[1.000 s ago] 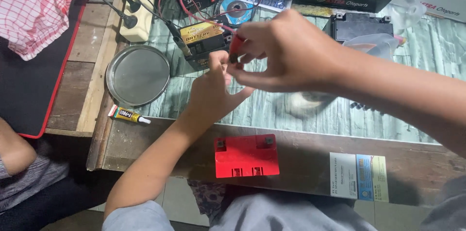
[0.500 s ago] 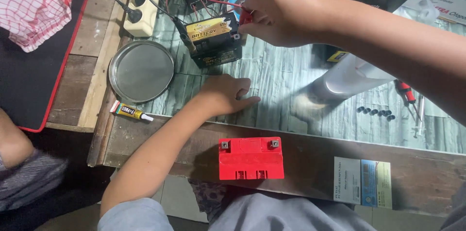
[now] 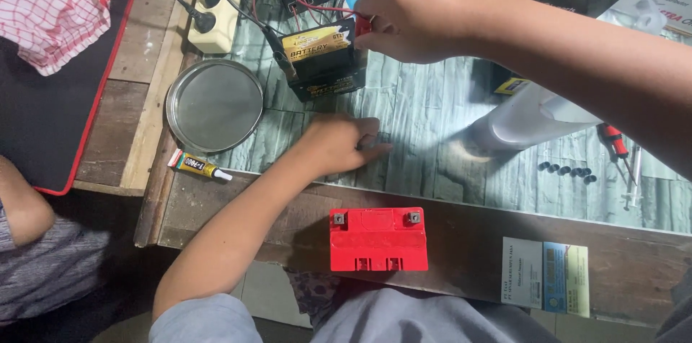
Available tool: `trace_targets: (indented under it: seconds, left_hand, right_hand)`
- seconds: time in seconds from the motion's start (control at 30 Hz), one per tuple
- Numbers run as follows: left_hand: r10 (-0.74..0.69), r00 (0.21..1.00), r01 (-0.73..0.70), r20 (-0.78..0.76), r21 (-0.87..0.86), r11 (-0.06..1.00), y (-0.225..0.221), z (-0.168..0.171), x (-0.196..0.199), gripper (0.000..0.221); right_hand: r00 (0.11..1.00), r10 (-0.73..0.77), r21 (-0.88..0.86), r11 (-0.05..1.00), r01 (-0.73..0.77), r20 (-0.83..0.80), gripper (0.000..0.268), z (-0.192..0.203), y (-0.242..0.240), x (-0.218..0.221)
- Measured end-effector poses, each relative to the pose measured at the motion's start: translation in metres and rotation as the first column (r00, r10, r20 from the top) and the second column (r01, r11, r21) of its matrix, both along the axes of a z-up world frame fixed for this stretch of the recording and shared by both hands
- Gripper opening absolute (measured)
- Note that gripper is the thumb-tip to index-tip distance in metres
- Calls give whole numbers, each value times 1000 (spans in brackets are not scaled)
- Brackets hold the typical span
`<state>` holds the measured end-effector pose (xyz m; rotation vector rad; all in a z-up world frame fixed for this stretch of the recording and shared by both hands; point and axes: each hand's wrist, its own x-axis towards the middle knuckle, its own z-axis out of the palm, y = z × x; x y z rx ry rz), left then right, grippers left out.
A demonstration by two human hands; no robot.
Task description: Filling a red battery with liquid using a syringe and a screwdriver
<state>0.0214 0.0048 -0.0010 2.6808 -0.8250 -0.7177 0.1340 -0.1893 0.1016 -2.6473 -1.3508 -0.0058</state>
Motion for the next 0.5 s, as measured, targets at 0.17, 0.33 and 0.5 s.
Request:
trace_targets:
  seconds: [0.17,0.33,0.5]
  left_hand:
    - [4,998,-1,-56,51,999,0,6,0,56]
    - [-15,1000,15,-8,3,1000,2,-5,1,50]
    - [-42,996,52,82,-119,992,5,-15,0,43]
  right_hand:
    - [999,11,25,1000,-10,-47,34,0,4,4]
    - [997,-13,0,1000,13,-72,31,13,7,-4]
    - [997,-78,-82,994,76,-20,38,15,10,-12]
